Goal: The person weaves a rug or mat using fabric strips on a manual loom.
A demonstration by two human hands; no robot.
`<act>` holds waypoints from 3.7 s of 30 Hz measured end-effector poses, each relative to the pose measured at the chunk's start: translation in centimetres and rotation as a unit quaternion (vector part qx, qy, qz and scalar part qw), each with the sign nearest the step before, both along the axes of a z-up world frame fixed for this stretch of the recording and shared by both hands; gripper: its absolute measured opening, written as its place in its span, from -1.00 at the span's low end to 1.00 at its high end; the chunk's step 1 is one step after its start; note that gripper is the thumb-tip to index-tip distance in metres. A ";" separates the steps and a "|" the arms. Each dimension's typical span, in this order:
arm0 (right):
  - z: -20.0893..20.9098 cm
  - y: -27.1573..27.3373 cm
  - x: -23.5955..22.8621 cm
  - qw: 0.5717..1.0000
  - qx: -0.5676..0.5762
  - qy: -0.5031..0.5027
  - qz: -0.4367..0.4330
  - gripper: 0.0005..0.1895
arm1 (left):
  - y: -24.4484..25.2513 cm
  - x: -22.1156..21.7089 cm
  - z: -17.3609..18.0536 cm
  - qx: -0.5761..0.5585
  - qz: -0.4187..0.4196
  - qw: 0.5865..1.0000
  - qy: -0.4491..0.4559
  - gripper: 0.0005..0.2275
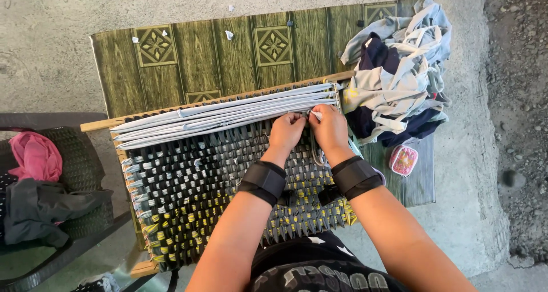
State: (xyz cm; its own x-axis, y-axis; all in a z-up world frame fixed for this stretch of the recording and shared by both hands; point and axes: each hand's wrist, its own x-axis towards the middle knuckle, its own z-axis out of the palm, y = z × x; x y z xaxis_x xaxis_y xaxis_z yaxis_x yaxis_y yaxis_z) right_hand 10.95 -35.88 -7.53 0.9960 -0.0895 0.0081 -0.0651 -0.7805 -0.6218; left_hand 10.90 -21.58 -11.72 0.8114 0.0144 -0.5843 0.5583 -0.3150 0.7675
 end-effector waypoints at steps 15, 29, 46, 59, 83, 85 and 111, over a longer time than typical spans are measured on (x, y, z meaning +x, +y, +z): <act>-14.9 -5.3 2.0 0.960 -0.118 0.042 0.250 -0.78 | 0.1 -1.2 7.4 0.152 -0.014 0.964 -0.217 -0.83; -0.3 -4.8 -0.9 0.974 0.190 0.092 0.086 -0.76 | 18.3 -4.6 10.6 -0.321 0.481 0.802 -0.148 -0.90; 3.2 0.4 -0.9 0.998 -0.041 0.006 0.051 -0.93 | 26.1 -8.7 6.2 -0.058 0.441 0.863 -0.239 -0.99; 0.5 -1.6 -1.0 0.996 0.011 0.023 0.080 -0.73 | 7.2 -3.6 8.8 0.309 -0.105 0.870 -0.370 -0.85; 2.0 -0.1 1.0 0.991 -0.104 0.072 0.050 -0.85 | 5.8 -3.6 8.4 0.130 -0.204 0.916 -0.320 -0.92; 1.5 -0.6 1.1 0.994 -0.077 0.058 0.047 -0.85 | 6.5 -4.7 8.5 0.135 -0.305 0.896 -0.292 -0.91; 4.5 0.2 -4.7 0.976 -0.116 0.054 0.178 -0.34 | 7.9 -11.3 7.0 0.249 -0.293 0.908 -0.165 -0.86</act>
